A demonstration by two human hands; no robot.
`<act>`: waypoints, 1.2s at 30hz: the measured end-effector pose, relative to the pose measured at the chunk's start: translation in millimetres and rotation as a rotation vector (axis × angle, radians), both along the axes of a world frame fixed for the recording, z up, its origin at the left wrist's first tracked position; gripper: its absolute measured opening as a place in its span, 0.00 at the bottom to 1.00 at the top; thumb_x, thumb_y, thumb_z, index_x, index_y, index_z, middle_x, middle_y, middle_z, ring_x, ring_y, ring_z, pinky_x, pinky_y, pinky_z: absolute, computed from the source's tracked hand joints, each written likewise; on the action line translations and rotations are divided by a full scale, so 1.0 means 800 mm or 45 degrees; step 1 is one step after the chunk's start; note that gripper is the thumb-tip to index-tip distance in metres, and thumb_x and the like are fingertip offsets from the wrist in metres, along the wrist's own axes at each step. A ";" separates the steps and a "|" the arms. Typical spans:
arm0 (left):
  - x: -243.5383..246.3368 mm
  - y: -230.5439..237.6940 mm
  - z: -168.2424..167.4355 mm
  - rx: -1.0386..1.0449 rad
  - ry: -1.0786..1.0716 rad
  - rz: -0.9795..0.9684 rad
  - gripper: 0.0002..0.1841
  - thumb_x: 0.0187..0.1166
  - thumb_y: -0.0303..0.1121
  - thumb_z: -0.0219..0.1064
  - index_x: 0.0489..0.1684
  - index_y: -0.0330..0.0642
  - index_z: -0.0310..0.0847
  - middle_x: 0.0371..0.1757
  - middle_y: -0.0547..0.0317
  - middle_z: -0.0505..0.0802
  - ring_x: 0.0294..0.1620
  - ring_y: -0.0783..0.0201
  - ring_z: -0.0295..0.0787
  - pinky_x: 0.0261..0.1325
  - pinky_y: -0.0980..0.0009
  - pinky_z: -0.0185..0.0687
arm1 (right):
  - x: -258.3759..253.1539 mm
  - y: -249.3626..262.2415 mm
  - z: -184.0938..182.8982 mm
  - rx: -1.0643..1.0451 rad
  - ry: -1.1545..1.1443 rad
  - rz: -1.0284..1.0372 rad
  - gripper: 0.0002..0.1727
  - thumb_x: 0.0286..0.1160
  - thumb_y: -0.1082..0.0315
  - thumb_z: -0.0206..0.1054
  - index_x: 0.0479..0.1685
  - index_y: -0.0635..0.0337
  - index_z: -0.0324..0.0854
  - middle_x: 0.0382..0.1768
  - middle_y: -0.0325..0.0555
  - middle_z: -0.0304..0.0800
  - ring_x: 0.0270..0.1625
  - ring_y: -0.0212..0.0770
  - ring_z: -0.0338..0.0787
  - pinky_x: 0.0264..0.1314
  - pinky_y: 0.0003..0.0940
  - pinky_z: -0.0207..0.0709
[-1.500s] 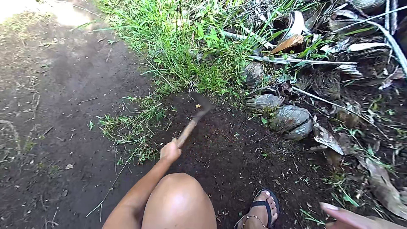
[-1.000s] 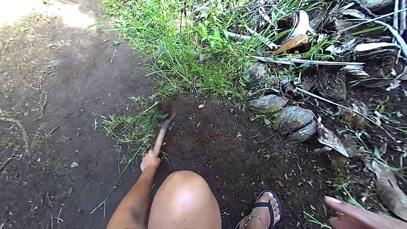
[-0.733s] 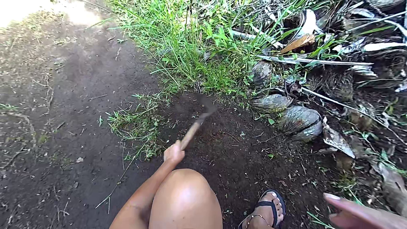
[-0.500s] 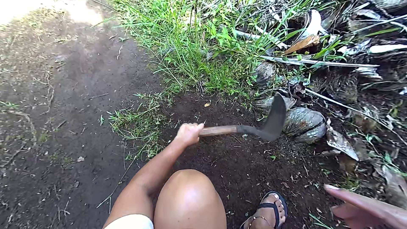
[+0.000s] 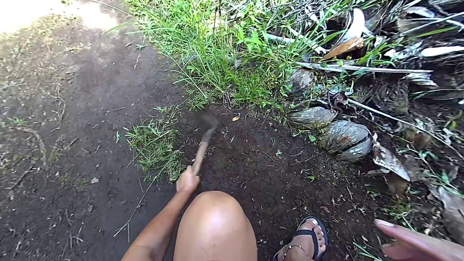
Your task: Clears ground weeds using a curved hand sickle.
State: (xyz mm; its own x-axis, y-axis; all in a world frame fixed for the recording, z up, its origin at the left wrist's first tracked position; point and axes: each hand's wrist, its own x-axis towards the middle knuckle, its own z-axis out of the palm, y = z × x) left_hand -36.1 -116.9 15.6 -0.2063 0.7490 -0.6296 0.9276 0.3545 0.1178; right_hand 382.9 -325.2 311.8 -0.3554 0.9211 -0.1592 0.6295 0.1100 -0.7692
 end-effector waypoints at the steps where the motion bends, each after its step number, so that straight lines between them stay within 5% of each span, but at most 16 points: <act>1: 0.023 0.010 0.018 0.006 -0.031 -0.153 0.29 0.75 0.38 0.66 0.79 0.48 0.72 0.64 0.43 0.91 0.65 0.42 0.89 0.63 0.35 0.82 | -0.001 0.002 0.001 -0.014 -0.023 0.001 0.30 0.89 0.60 0.61 0.82 0.73 0.68 0.61 0.73 0.86 0.61 0.60 0.91 0.72 0.53 0.81; 5: 0.096 0.051 0.070 0.163 -0.155 -0.757 0.23 0.76 0.36 0.66 0.71 0.44 0.76 0.61 0.42 0.91 0.63 0.41 0.90 0.61 0.36 0.81 | -0.001 0.014 -0.003 -0.065 -0.066 -0.071 0.31 0.88 0.60 0.62 0.83 0.73 0.67 0.59 0.74 0.87 0.56 0.59 0.93 0.66 0.52 0.84; 8: 0.091 0.069 0.059 0.247 -0.129 -0.932 0.21 0.74 0.35 0.67 0.67 0.43 0.78 0.59 0.41 0.91 0.62 0.39 0.90 0.59 0.36 0.81 | -0.004 0.023 -0.004 -0.061 -0.071 -0.070 0.30 0.88 0.60 0.63 0.82 0.72 0.69 0.57 0.72 0.88 0.55 0.58 0.93 0.63 0.51 0.86; 13: -0.056 -0.020 -0.025 -0.039 0.094 -0.154 0.29 0.75 0.44 0.68 0.77 0.49 0.75 0.64 0.41 0.91 0.66 0.39 0.89 0.62 0.33 0.82 | -0.004 0.016 0.004 -0.055 -0.042 -0.035 0.30 0.88 0.61 0.63 0.82 0.72 0.70 0.57 0.72 0.89 0.55 0.59 0.93 0.64 0.53 0.86; 16: -0.111 -0.093 -0.044 -0.082 0.121 0.204 0.29 0.75 0.40 0.69 0.78 0.46 0.73 0.63 0.39 0.91 0.64 0.39 0.90 0.60 0.35 0.84 | -0.003 0.010 0.004 -0.031 -0.020 -0.043 0.29 0.88 0.60 0.62 0.82 0.69 0.70 0.56 0.68 0.90 0.54 0.55 0.94 0.63 0.51 0.86; 21: -0.124 -0.096 -0.098 0.036 0.084 0.090 0.25 0.78 0.54 0.66 0.70 0.53 0.78 0.54 0.47 0.95 0.56 0.43 0.94 0.53 0.38 0.88 | -0.010 0.011 -0.018 0.106 -0.075 -0.011 0.27 0.88 0.58 0.62 0.84 0.55 0.73 0.53 0.50 0.93 0.52 0.41 0.94 0.60 0.41 0.88; 23: -0.076 -0.072 -0.064 0.105 -0.077 -0.030 0.23 0.83 0.53 0.61 0.71 0.53 0.79 0.53 0.44 0.95 0.55 0.40 0.93 0.53 0.34 0.85 | -0.011 0.011 -0.034 0.194 -0.100 -0.043 0.28 0.88 0.51 0.61 0.84 0.49 0.74 0.51 0.43 0.94 0.50 0.34 0.93 0.56 0.35 0.89; 25: -0.011 -0.054 0.019 0.092 -0.214 -0.206 0.26 0.80 0.48 0.67 0.76 0.49 0.76 0.58 0.40 0.93 0.60 0.39 0.91 0.60 0.33 0.83 | -0.012 0.013 -0.044 0.228 -0.127 -0.099 0.28 0.87 0.49 0.60 0.83 0.47 0.75 0.51 0.38 0.94 0.49 0.31 0.94 0.54 0.32 0.90; 27: 0.036 -0.041 0.086 0.012 -0.222 -0.444 0.30 0.80 0.46 0.69 0.81 0.48 0.71 0.65 0.41 0.91 0.67 0.39 0.89 0.67 0.35 0.80 | -0.015 0.019 -0.039 0.134 -0.156 -0.132 0.29 0.86 0.52 0.62 0.83 0.52 0.74 0.52 0.43 0.95 0.49 0.36 0.95 0.56 0.36 0.91; 29: 0.052 -0.032 0.108 -0.029 -0.193 -0.662 0.28 0.82 0.42 0.68 0.81 0.46 0.71 0.70 0.42 0.88 0.71 0.39 0.86 0.69 0.35 0.78 | -0.022 0.027 -0.025 -0.039 -0.183 -0.134 0.30 0.86 0.58 0.63 0.84 0.60 0.70 0.54 0.54 0.94 0.52 0.47 0.95 0.60 0.46 0.89; 33: -0.014 -0.050 0.043 0.065 -0.125 -0.815 0.18 0.92 0.40 0.51 0.72 0.44 0.77 0.63 0.41 0.91 0.65 0.38 0.89 0.62 0.36 0.81 | -0.024 0.030 -0.016 -0.172 -0.187 -0.122 0.32 0.86 0.60 0.63 0.85 0.69 0.66 0.57 0.67 0.90 0.55 0.57 0.94 0.64 0.54 0.86; 36: -0.113 -0.100 0.003 -0.115 -0.027 -0.490 0.24 0.80 0.39 0.65 0.75 0.44 0.76 0.65 0.39 0.90 0.67 0.35 0.87 0.63 0.31 0.79 | -0.025 0.024 -0.011 -0.171 -0.192 -0.102 0.33 0.87 0.58 0.63 0.85 0.71 0.66 0.58 0.71 0.89 0.55 0.60 0.93 0.64 0.55 0.85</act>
